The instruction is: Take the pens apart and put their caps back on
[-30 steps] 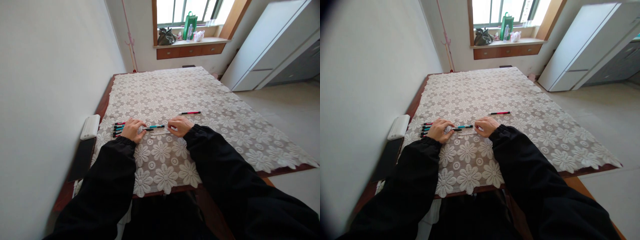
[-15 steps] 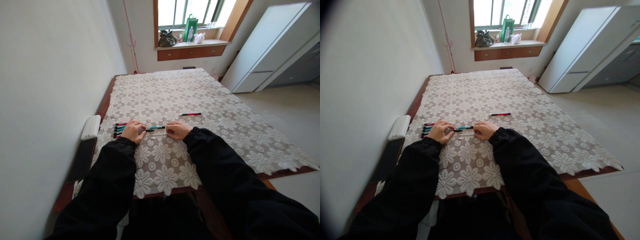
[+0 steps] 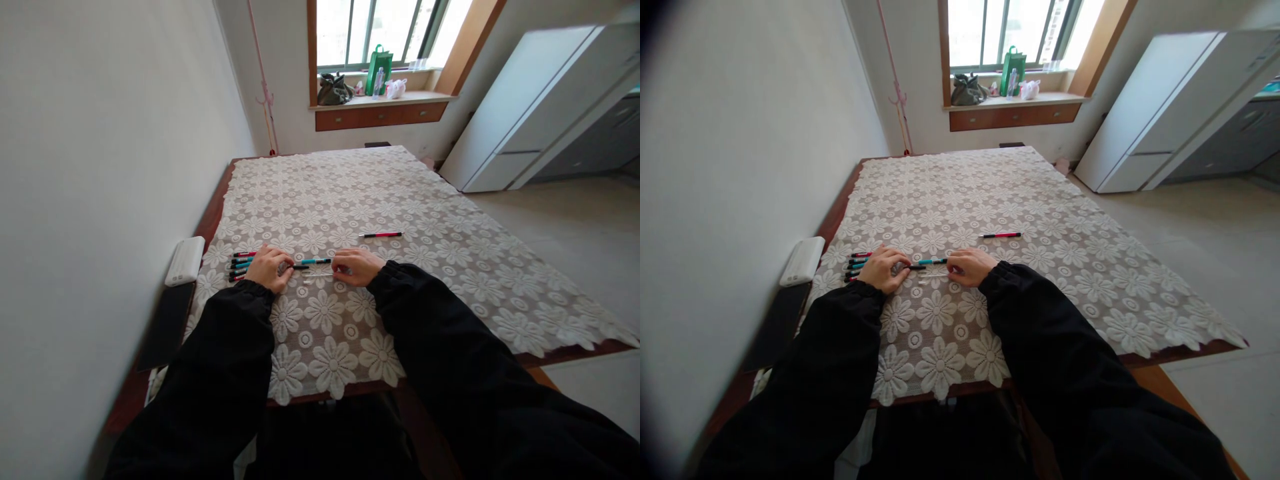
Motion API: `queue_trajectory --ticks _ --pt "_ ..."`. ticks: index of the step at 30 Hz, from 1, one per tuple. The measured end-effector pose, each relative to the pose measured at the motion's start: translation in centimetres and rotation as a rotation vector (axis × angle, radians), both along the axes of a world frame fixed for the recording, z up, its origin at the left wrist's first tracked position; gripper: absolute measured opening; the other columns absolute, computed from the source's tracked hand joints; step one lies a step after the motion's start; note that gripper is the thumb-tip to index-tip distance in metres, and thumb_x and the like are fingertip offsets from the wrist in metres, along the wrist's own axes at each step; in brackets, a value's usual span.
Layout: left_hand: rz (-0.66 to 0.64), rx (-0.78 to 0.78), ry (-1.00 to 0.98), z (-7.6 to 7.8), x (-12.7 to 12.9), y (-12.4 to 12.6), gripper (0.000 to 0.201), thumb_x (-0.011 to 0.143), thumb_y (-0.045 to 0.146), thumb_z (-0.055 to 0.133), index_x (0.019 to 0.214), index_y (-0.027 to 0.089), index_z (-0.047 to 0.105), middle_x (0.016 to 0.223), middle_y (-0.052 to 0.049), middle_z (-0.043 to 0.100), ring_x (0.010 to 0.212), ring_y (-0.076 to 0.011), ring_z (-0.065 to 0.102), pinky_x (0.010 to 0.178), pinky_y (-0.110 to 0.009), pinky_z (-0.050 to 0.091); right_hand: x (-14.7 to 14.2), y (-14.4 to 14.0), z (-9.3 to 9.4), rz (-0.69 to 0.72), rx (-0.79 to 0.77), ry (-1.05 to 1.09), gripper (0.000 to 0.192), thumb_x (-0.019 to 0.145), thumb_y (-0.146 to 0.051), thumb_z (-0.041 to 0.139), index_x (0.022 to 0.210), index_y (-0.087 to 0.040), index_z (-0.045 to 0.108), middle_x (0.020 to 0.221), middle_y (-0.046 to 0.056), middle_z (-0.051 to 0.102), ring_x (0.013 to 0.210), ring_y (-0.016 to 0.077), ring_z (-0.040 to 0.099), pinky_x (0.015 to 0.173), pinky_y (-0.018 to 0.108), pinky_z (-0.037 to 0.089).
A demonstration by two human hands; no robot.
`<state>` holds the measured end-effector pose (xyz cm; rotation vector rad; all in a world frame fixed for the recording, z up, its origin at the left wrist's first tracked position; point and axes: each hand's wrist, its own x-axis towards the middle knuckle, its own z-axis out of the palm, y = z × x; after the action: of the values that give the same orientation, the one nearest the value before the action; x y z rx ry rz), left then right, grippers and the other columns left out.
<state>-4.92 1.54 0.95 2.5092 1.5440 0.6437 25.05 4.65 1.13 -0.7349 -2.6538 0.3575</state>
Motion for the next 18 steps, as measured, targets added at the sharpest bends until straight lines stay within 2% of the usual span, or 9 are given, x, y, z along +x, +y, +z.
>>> queue_trajectory --ticks 5,9,14,18 --pt "-0.014 -0.012 -0.015 0.1 0.0 0.1 0.014 0.083 0.029 0.065 0.091 0.023 0.075 0.107 -0.006 0.075 0.112 -0.0278 0.063 0.123 -0.055 0.028 -0.3 0.1 -0.6 -0.255 0.09 0.154 0.012 0.094 -0.029 0.06 0.098 -0.02 0.068 0.087 0.004 0.068 0.087 0.0206 0.061 0.086 0.034 0.042" --pt "-0.019 -0.019 -0.018 0.1 0.1 0.1 0.012 0.083 0.028 0.066 0.09 0.023 0.074 0.107 -0.006 0.075 0.113 -0.0272 0.063 0.123 -0.055 0.028 -0.5 0.6 -1.6 -0.281 0.032 0.095 0.024 0.09 -0.032 0.071 0.111 -0.022 0.069 0.096 0.005 0.069 0.095 0.0234 0.061 0.091 0.037 0.044" --pt "-0.021 -0.021 -0.022 -0.1 0.1 0.1 0.012 0.083 0.028 0.065 0.09 0.024 0.073 0.108 -0.005 0.075 0.114 -0.0273 0.063 0.123 -0.054 0.028 -0.9 0.7 -2.0 -0.311 0.034 0.05 0.013 0.093 -0.033 0.069 0.1 -0.023 0.072 0.097 0.005 0.069 0.095 0.0226 0.059 0.09 0.036 0.043" --pt "-0.01 -0.018 -0.027 -0.1 0.0 0.1 0.012 0.083 0.029 0.065 0.09 0.024 0.074 0.108 -0.005 0.074 0.113 -0.0268 0.063 0.124 -0.054 0.026 -0.9 0.7 -1.9 -0.303 0.034 0.059 0.011 0.094 -0.031 0.068 0.099 -0.023 0.072 0.098 0.004 0.069 0.095 0.0217 0.059 0.089 0.035 0.043"
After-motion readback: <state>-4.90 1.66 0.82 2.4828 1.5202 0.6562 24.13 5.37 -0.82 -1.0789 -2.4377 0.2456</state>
